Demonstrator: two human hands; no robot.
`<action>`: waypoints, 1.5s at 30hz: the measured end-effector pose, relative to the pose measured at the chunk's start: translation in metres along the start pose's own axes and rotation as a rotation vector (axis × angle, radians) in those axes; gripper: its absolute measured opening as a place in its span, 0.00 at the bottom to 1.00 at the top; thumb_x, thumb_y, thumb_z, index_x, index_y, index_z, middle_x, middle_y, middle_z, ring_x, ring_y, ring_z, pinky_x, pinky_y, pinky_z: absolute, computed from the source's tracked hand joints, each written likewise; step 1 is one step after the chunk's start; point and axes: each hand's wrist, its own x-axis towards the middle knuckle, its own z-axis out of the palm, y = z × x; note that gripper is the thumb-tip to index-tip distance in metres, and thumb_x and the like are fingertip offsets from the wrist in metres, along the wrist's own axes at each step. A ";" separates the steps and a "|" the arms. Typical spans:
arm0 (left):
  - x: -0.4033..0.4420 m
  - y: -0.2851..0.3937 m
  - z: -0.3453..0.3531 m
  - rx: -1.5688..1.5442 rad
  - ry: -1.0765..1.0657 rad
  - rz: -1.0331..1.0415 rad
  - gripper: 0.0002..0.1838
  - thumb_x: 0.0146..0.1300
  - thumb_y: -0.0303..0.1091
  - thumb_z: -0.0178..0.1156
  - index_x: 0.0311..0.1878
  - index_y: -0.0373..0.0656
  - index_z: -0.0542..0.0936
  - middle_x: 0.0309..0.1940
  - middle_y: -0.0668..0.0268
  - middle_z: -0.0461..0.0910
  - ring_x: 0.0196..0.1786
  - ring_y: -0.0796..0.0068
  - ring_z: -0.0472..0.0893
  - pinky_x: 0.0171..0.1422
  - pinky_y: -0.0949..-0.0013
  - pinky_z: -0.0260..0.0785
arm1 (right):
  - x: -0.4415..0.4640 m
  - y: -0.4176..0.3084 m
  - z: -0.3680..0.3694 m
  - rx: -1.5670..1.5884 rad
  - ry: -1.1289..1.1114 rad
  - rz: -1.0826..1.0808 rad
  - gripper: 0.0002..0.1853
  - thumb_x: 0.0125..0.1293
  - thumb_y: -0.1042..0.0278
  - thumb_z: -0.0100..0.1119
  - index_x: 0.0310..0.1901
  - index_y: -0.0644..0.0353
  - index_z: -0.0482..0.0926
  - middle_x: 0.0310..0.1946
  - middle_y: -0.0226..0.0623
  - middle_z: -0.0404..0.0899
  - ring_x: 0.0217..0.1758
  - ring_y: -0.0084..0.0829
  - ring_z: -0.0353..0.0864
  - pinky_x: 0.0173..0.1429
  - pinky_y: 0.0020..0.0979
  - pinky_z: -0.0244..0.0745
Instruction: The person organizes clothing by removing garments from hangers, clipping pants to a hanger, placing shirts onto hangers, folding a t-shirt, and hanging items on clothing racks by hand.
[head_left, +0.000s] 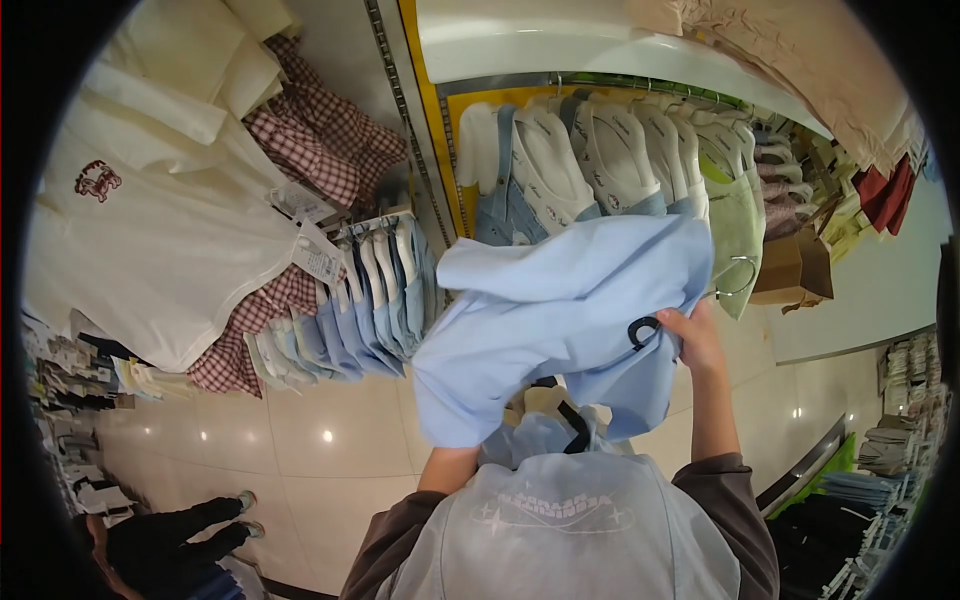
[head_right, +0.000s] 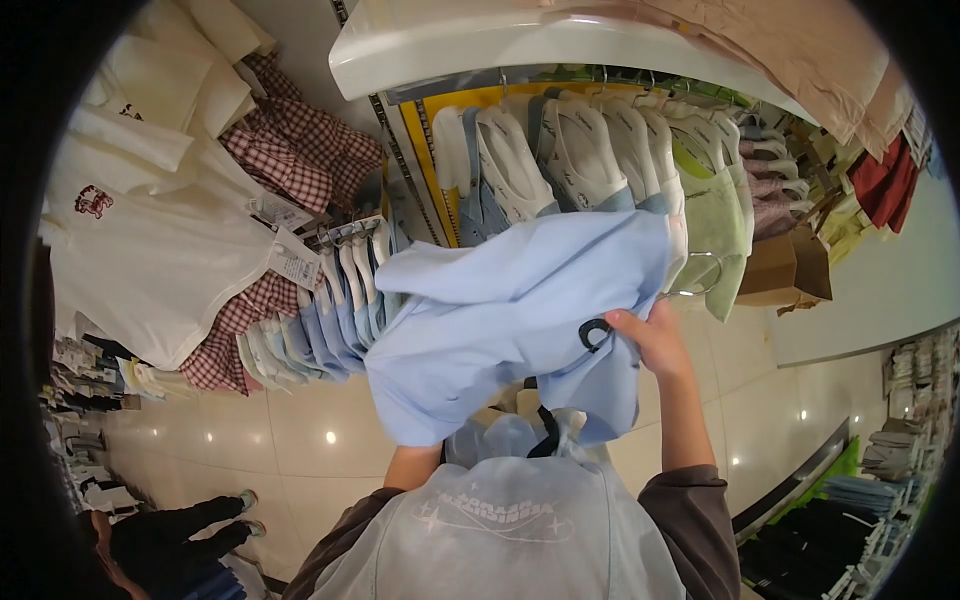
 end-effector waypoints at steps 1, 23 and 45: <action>0.003 -0.005 -0.003 0.016 0.026 -0.036 0.24 0.58 0.43 0.58 0.53 0.37 0.73 0.48 0.57 0.75 0.53 0.65 0.74 0.57 0.65 0.66 | -0.001 0.000 0.001 -0.072 -0.023 0.014 0.35 0.51 0.67 0.67 0.59 0.68 0.61 0.51 0.38 0.71 0.55 0.29 0.70 0.59 0.31 0.65; 0.054 -0.011 -0.002 -0.500 -0.012 -0.214 0.24 0.58 0.42 0.59 0.54 0.38 0.72 0.50 0.58 0.74 0.54 0.65 0.73 0.58 0.65 0.65 | 0.008 0.026 0.048 -0.707 -0.575 -0.136 0.21 0.51 0.68 0.61 0.41 0.64 0.60 0.34 0.41 0.64 0.37 0.36 0.65 0.43 0.32 0.62; -0.009 0.004 -0.035 0.079 -0.016 -0.153 0.24 0.58 0.40 0.59 0.56 0.38 0.70 0.51 0.58 0.73 0.56 0.65 0.72 0.58 0.65 0.65 | 0.002 0.085 -0.037 -0.642 -0.073 -0.169 0.31 0.48 0.63 0.70 0.52 0.63 0.67 0.44 0.41 0.73 0.47 0.32 0.75 0.51 0.32 0.69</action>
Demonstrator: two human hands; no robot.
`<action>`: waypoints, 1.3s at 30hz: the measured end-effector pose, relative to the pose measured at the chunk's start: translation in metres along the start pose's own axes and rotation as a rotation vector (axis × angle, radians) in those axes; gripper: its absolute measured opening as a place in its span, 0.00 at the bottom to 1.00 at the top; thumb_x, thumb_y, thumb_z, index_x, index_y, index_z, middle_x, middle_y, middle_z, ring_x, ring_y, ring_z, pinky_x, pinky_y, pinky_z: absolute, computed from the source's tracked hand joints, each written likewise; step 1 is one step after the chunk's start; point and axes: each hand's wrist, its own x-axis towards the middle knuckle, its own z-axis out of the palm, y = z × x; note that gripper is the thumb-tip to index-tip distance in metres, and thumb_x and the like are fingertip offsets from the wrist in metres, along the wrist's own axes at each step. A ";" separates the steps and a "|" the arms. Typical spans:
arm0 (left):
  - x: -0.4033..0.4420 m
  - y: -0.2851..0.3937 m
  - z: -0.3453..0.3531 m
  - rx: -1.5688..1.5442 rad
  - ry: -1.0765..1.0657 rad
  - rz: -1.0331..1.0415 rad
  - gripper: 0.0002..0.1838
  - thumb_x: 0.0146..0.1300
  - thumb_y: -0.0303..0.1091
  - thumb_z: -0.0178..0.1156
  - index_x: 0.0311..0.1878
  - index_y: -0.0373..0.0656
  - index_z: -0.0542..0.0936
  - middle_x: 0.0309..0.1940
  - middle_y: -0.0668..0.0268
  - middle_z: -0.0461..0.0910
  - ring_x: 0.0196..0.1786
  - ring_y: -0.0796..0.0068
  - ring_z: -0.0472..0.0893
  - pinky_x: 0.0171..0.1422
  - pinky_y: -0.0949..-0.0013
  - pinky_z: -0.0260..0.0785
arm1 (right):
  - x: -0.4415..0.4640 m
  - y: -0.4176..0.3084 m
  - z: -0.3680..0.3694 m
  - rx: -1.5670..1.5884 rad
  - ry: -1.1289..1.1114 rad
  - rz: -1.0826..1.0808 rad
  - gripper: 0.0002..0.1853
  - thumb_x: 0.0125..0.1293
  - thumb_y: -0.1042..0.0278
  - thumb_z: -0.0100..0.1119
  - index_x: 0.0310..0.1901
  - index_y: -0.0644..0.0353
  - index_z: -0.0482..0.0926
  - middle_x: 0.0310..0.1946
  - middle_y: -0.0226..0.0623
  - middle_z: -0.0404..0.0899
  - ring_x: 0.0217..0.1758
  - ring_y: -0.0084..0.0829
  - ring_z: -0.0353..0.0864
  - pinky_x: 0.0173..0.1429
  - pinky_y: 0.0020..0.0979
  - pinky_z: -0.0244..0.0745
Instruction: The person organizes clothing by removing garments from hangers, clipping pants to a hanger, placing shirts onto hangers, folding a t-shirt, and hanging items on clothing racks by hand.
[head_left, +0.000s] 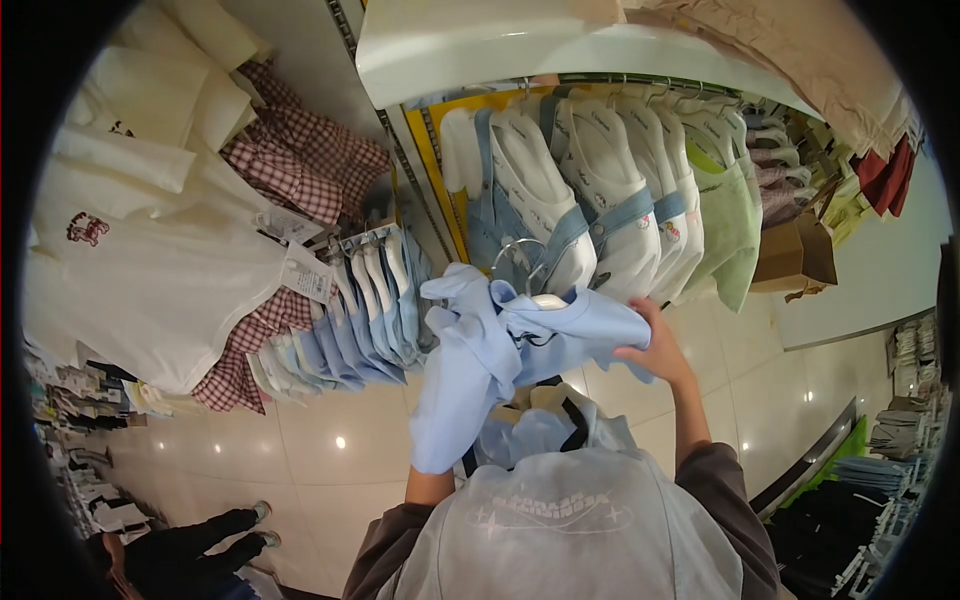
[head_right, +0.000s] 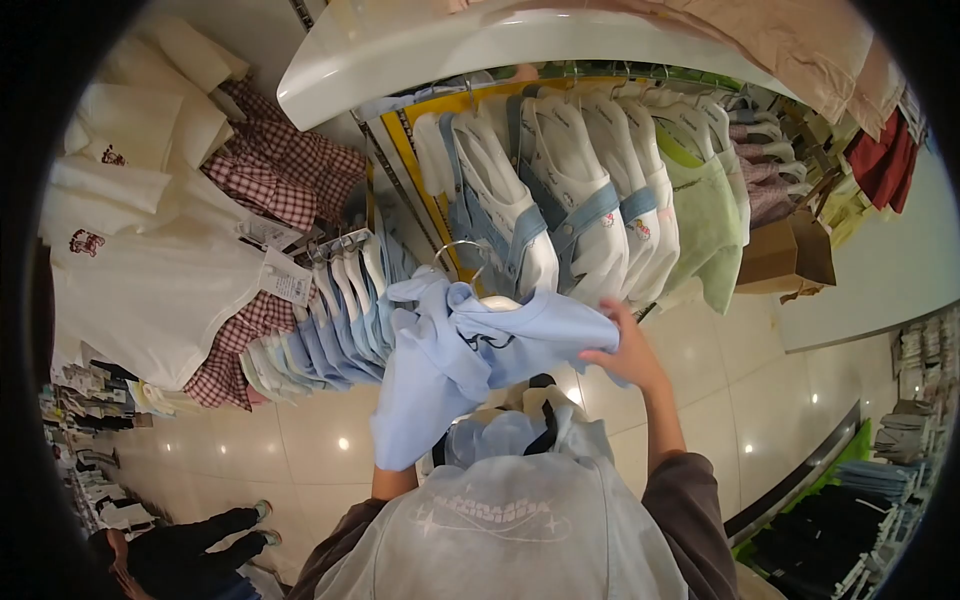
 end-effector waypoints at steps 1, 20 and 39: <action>0.001 0.001 -0.002 0.012 0.006 0.000 0.24 0.58 0.40 0.59 0.56 0.38 0.70 0.51 0.58 0.73 0.56 0.65 0.72 0.58 0.65 0.65 | -0.007 0.010 0.000 0.000 -0.092 0.095 0.26 0.50 0.64 0.68 0.49 0.63 0.70 0.39 0.41 0.76 0.43 0.31 0.77 0.48 0.31 0.70; 0.017 0.026 -0.029 0.239 -0.019 0.116 0.25 0.59 0.39 0.59 0.57 0.39 0.69 0.53 0.58 0.72 0.57 0.66 0.71 0.58 0.65 0.65 | 0.034 -0.080 -0.084 0.587 0.395 0.034 0.07 0.67 0.71 0.43 0.40 0.62 0.72 0.31 0.24 0.69 0.35 0.14 0.66 0.41 0.19 0.63; 0.021 0.025 -0.042 0.245 -0.015 0.072 0.26 0.59 0.38 0.59 0.59 0.40 0.68 0.54 0.59 0.71 0.58 0.66 0.70 0.59 0.65 0.65 | 0.091 -0.107 -0.119 0.712 0.726 -0.046 0.15 0.70 0.60 0.43 0.49 0.61 0.70 0.41 0.32 0.75 0.43 0.22 0.74 0.48 0.25 0.70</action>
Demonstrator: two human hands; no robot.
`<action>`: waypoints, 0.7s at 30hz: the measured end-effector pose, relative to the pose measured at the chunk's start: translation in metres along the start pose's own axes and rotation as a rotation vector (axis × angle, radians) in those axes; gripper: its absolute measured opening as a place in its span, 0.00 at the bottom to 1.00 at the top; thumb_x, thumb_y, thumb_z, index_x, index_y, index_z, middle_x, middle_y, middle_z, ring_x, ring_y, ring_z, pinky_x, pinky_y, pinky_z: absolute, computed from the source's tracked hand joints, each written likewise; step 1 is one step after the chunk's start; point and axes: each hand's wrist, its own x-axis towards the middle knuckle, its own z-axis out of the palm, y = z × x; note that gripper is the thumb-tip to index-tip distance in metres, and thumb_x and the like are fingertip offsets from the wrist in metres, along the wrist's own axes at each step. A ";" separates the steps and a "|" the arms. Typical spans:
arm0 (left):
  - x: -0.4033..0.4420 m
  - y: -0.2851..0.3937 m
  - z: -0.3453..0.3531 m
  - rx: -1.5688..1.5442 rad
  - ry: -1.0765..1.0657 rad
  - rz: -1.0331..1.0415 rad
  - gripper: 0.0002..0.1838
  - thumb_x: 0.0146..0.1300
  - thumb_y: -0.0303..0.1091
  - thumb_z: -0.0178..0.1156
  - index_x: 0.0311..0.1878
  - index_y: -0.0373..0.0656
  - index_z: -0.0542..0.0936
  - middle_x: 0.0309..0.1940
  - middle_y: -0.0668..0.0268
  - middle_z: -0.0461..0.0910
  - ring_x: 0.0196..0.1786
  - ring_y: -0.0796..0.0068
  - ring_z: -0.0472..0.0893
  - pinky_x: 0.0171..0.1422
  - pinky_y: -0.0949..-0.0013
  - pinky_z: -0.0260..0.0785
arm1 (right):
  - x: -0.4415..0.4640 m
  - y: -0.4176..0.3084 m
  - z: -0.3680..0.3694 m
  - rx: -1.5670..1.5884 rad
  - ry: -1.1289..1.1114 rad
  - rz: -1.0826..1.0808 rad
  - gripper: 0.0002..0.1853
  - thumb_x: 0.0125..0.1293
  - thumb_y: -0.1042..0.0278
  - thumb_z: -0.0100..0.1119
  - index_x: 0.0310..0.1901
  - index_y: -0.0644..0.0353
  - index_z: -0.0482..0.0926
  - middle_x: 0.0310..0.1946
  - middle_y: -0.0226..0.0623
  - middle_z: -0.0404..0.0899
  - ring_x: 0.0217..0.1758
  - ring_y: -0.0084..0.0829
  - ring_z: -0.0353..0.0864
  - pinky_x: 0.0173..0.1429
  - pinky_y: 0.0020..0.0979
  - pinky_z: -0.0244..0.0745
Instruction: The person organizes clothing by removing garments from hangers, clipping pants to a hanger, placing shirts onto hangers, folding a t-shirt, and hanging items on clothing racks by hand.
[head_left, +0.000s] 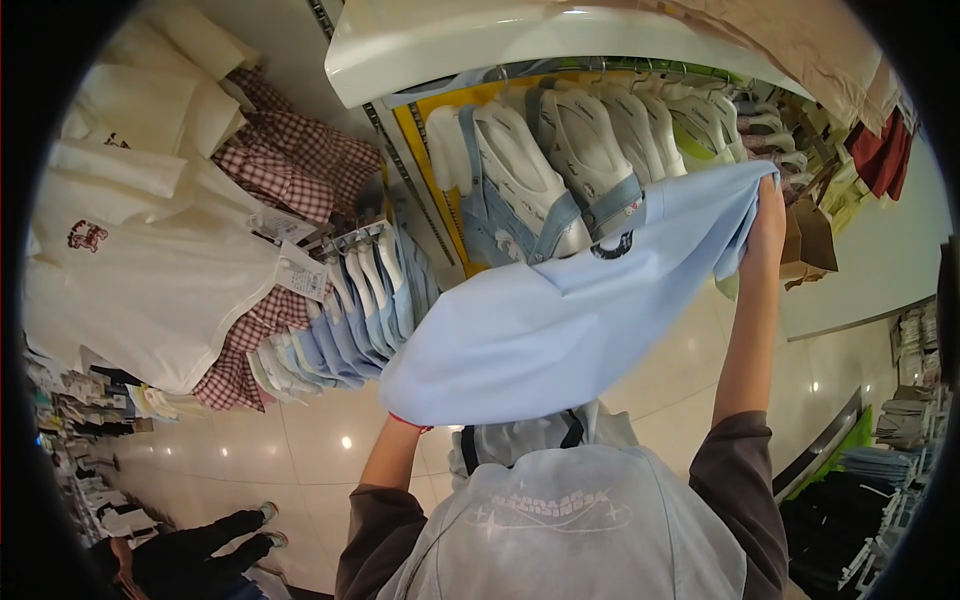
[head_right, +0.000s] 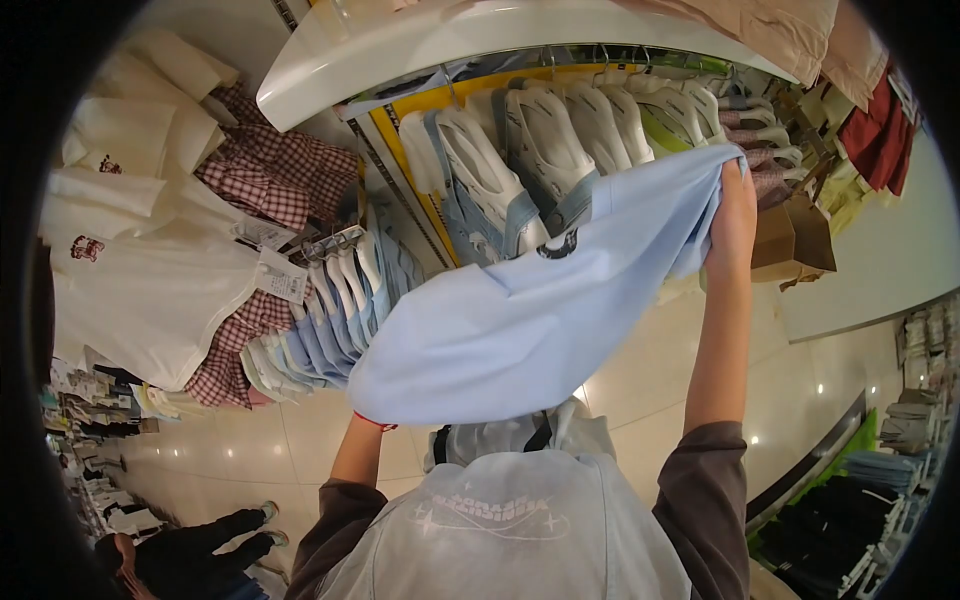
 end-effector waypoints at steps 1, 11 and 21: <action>-0.001 -0.001 0.003 -0.004 -0.001 -0.006 0.26 0.59 0.38 0.59 0.59 0.40 0.68 0.54 0.59 0.71 0.58 0.66 0.70 0.59 0.65 0.65 | -0.008 -0.003 0.003 0.017 0.005 0.021 0.15 0.71 0.60 0.43 0.50 0.62 0.70 0.42 0.33 0.75 0.43 0.22 0.73 0.48 0.25 0.70; -0.007 -0.012 0.030 -0.083 0.010 -0.080 0.26 0.59 0.37 0.59 0.60 0.40 0.67 0.55 0.59 0.71 0.58 0.66 0.70 0.59 0.65 0.65 | -0.049 -0.020 0.000 0.361 -0.221 0.059 0.12 0.69 0.55 0.46 0.42 0.56 0.68 0.31 0.32 0.73 0.40 0.26 0.73 0.45 0.26 0.70; -0.003 -0.021 0.034 -0.149 0.033 -0.204 0.27 0.59 0.36 0.59 0.60 0.40 0.67 0.55 0.59 0.70 0.59 0.66 0.69 0.59 0.66 0.65 | -0.110 -0.011 -0.008 0.188 -1.564 0.013 0.22 0.52 0.55 0.60 0.41 0.63 0.69 0.23 0.35 0.75 0.18 0.26 0.71 0.22 0.26 0.64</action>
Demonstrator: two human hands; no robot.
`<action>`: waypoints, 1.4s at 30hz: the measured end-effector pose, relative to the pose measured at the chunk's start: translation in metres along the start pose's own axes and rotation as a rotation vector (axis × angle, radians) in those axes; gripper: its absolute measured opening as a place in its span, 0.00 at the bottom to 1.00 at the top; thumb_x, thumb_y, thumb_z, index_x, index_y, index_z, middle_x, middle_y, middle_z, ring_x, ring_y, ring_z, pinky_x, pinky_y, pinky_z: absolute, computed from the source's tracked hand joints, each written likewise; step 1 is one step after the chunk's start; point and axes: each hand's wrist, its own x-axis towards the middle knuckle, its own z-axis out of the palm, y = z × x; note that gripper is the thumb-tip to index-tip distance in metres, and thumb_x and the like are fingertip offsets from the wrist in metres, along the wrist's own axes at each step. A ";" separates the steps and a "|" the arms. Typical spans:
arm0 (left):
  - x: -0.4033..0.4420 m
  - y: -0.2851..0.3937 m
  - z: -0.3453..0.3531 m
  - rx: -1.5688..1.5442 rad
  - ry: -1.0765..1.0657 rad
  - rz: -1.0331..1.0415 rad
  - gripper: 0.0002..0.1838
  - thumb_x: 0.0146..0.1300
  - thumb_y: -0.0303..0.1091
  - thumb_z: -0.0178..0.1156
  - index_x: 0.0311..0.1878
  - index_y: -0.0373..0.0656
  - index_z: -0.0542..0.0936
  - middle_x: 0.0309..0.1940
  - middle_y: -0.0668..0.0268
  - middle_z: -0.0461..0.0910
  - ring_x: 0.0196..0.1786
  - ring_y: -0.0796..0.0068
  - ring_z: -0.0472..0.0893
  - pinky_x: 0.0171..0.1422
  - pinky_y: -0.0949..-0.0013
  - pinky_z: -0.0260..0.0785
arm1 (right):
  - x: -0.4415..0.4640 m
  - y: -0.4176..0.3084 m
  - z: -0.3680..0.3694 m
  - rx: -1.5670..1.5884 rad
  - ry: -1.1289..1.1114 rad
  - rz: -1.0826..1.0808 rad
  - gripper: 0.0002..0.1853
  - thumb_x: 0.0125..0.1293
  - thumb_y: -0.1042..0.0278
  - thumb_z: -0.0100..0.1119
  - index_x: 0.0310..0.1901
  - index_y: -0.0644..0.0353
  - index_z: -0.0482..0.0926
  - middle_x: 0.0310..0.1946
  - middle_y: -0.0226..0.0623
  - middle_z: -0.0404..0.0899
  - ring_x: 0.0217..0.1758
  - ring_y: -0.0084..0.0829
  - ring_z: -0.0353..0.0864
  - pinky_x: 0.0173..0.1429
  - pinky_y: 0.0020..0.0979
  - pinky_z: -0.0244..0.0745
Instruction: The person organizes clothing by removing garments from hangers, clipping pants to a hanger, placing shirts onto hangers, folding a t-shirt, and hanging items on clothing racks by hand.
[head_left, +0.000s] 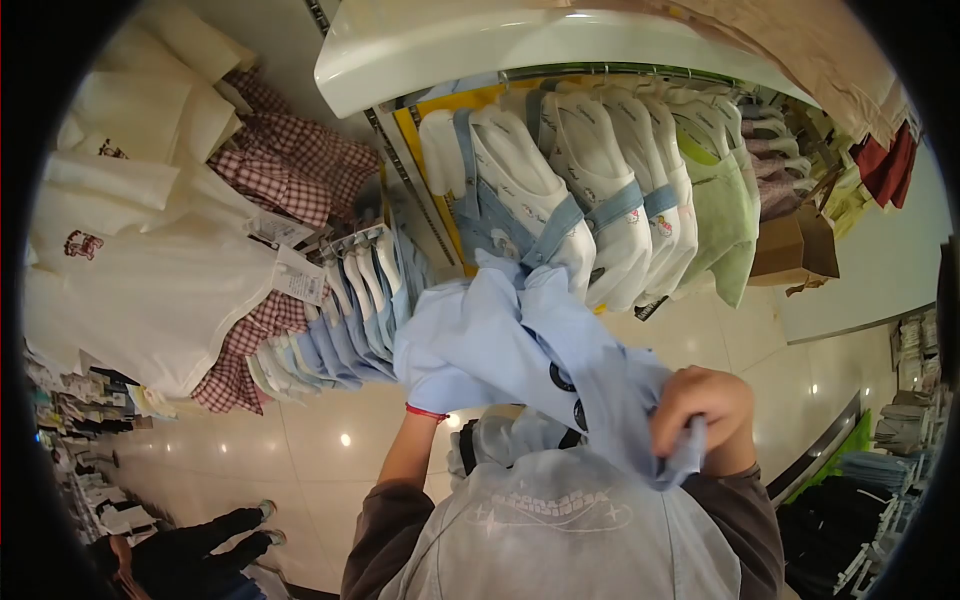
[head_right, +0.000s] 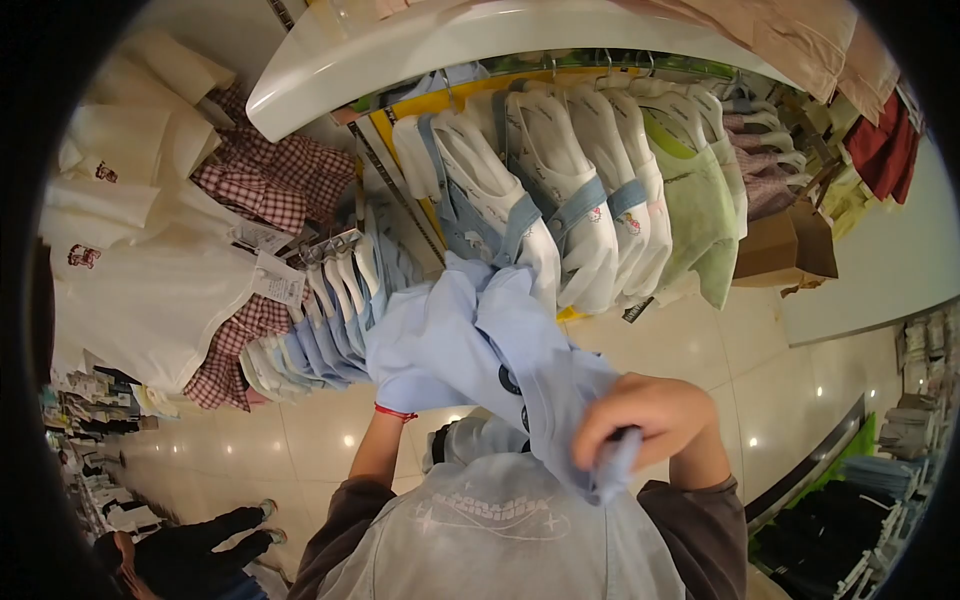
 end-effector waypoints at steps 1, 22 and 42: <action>-0.002 -0.001 -0.003 0.002 0.002 -0.014 0.27 0.59 0.36 0.59 0.60 0.40 0.67 0.56 0.59 0.70 0.59 0.66 0.69 0.59 0.66 0.65 | -0.004 -0.002 0.010 0.031 0.129 0.226 0.24 0.50 0.56 0.60 0.44 0.64 0.68 0.27 0.37 0.76 0.22 0.26 0.73 0.24 0.25 0.66; -0.005 0.064 -0.006 0.641 -0.026 0.629 0.28 0.56 0.43 0.61 0.58 0.42 0.69 0.54 0.58 0.72 0.57 0.62 0.71 0.62 0.63 0.63 | -0.003 0.143 0.009 -0.396 0.595 0.743 0.12 0.61 0.64 0.57 0.29 0.61 0.66 0.16 0.32 0.67 0.20 0.23 0.64 0.26 0.27 0.61; -0.030 -0.092 0.054 0.180 -0.337 -0.015 0.21 0.57 0.45 0.59 0.48 0.40 0.75 0.44 0.57 0.78 0.48 0.58 0.77 0.54 0.58 0.68 | 0.006 0.115 0.024 -0.003 0.876 0.366 0.09 0.65 0.62 0.54 0.36 0.58 0.70 0.24 0.24 0.70 0.24 0.14 0.67 0.28 0.20 0.64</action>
